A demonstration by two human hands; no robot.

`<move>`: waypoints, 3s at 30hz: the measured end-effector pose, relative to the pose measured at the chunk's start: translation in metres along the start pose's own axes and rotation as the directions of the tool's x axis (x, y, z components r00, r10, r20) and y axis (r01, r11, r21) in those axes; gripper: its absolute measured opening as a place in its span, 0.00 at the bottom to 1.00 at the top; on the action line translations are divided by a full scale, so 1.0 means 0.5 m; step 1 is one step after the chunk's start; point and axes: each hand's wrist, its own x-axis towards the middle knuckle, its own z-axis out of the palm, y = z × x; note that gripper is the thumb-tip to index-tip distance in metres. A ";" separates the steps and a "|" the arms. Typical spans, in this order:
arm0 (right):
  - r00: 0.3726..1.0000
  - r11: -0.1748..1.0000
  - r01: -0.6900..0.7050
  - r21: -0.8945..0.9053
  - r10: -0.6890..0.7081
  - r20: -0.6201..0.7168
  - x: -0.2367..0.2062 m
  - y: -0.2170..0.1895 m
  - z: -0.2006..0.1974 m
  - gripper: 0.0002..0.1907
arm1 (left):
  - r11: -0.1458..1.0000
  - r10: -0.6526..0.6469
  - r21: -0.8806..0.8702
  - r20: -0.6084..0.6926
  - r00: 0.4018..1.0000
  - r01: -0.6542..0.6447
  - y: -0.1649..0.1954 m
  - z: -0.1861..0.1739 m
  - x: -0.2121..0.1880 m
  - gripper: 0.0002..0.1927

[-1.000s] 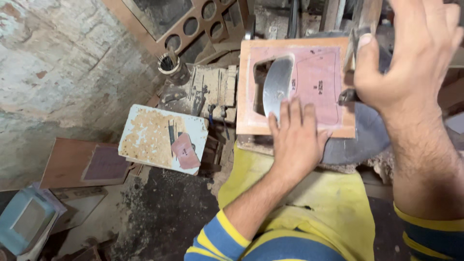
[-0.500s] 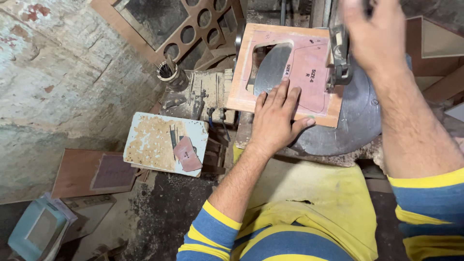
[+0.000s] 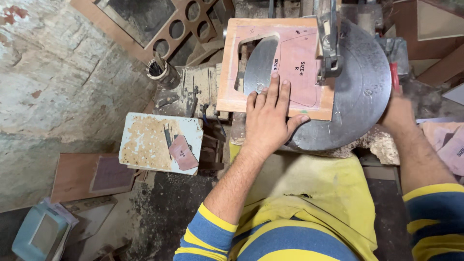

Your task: The person cuts shoe pattern templates out of plywood boards on a scroll saw, following drawn outlines labeled with sizes. They guide each board along the blade, remove the cut pieces, stack the finished pieces aside, and begin cutting the next board.

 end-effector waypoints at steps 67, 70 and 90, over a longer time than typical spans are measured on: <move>0.865 0.851 0.500 0.162 -0.479 -0.151 -0.058 -0.176 -0.110 0.55 | 0.999 0.030 0.006 0.131 0.991 -0.031 -0.014 0.004 0.031 0.48; 0.878 0.866 0.478 0.148 -0.465 -0.115 -0.056 -0.178 -0.111 0.56 | 1.000 0.024 0.006 0.124 0.992 -0.025 -0.015 0.003 0.040 0.48; 0.870 0.850 0.492 0.187 -0.483 -0.098 -0.034 -0.176 -0.122 0.54 | 1.000 -0.016 0.010 0.118 0.993 0.015 -0.002 -0.001 0.045 0.47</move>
